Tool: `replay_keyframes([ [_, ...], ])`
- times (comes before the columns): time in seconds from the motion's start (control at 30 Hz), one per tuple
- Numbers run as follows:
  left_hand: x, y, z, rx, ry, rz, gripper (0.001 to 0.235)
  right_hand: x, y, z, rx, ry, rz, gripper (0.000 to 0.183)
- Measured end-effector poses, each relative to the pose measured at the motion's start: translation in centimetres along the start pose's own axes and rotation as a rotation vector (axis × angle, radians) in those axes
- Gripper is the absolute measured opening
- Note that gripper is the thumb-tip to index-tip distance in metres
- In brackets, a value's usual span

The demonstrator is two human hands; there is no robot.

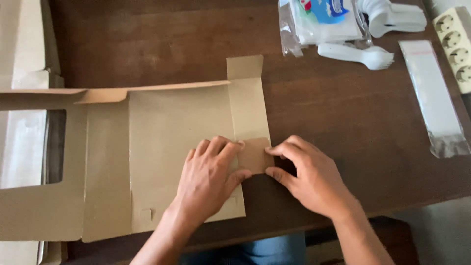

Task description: The person is carefully folding a flat cardboard box into its 3D shape, focusing on the side flaps and the windowed lid.

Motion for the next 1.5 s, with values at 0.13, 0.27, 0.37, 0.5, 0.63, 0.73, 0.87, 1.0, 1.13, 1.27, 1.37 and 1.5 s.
replay_keyframes([
  [0.13, -0.4, -0.2, -0.1, 0.003, -0.054, 0.028, 0.050, 0.8, 0.1, 0.3, -0.114, 0.106, 0.055, 0.026],
  [0.27, -1.3, -0.7, -0.7, 0.025, -0.126, 0.077, 0.049, 0.4, 0.5, -0.1, -0.094, 0.069, -0.023, 0.030],
  [0.37, -1.2, -0.8, -0.8, 0.017, -0.146, 0.087, 0.049, 0.9, 0.0, 0.0, -0.026, 0.118, 0.037, 0.034],
  [0.5, -1.1, -1.1, -0.9, 0.036, -0.122, 0.088, 0.049, 1.9, -0.4, -0.1, 0.006, 0.143, 0.122, 0.040],
  [0.63, -3.2, -0.3, -1.2, 0.027, -0.216, 0.109, 0.044, 0.2, -1.8, -0.2, 0.094, 0.058, 0.062, 0.044],
  [0.73, -4.3, 0.0, -1.5, -0.031, -0.315, 0.098, 0.039, -0.4, -1.8, -0.4, 0.173, -0.002, -0.001, 0.044],
  [0.87, -4.0, -0.8, -1.6, 0.019, -0.252, 0.083, 0.015, -0.3, -1.3, 0.3, 0.127, 0.064, -0.051, 0.035],
  [1.0, 0.1, -3.0, -2.2, 0.201, -0.048, -0.014, 0.002, 2.0, 1.3, 2.1, 0.065, 0.220, -0.095, 0.033],
  [1.13, 1.3, -4.0, -2.2, 0.347, 0.188, 0.049, 0.023, 4.3, 0.0, 4.7, -0.251, 0.441, 0.009, 0.036],
  [1.27, 0.6, -4.1, -2.3, 0.357, 0.177, 0.101, 0.018, 6.4, -2.5, 4.9, -0.388, 0.391, 0.278, 0.057],
  [1.37, 0.9, -3.9, -2.1, 0.342, 0.218, 0.120, 0.016, 6.6, -3.5, 4.3, -0.372, 0.387, 0.394, 0.059],
  [1.5, 0.3, -3.8, -2.0, 0.345, 0.189, 0.133, 0.018, 6.3, -3.2, 4.1, -0.373, 0.347, 0.412, 0.057],
])
Point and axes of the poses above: each hand's wrist, its own z-axis away from the middle knuckle, its own x-axis out of the palm, y = z × x, the point moved 1 cm from there along -z, towards the middle knuckle, and after that the axes turned 1 degree about x, right-handed, at the moved point
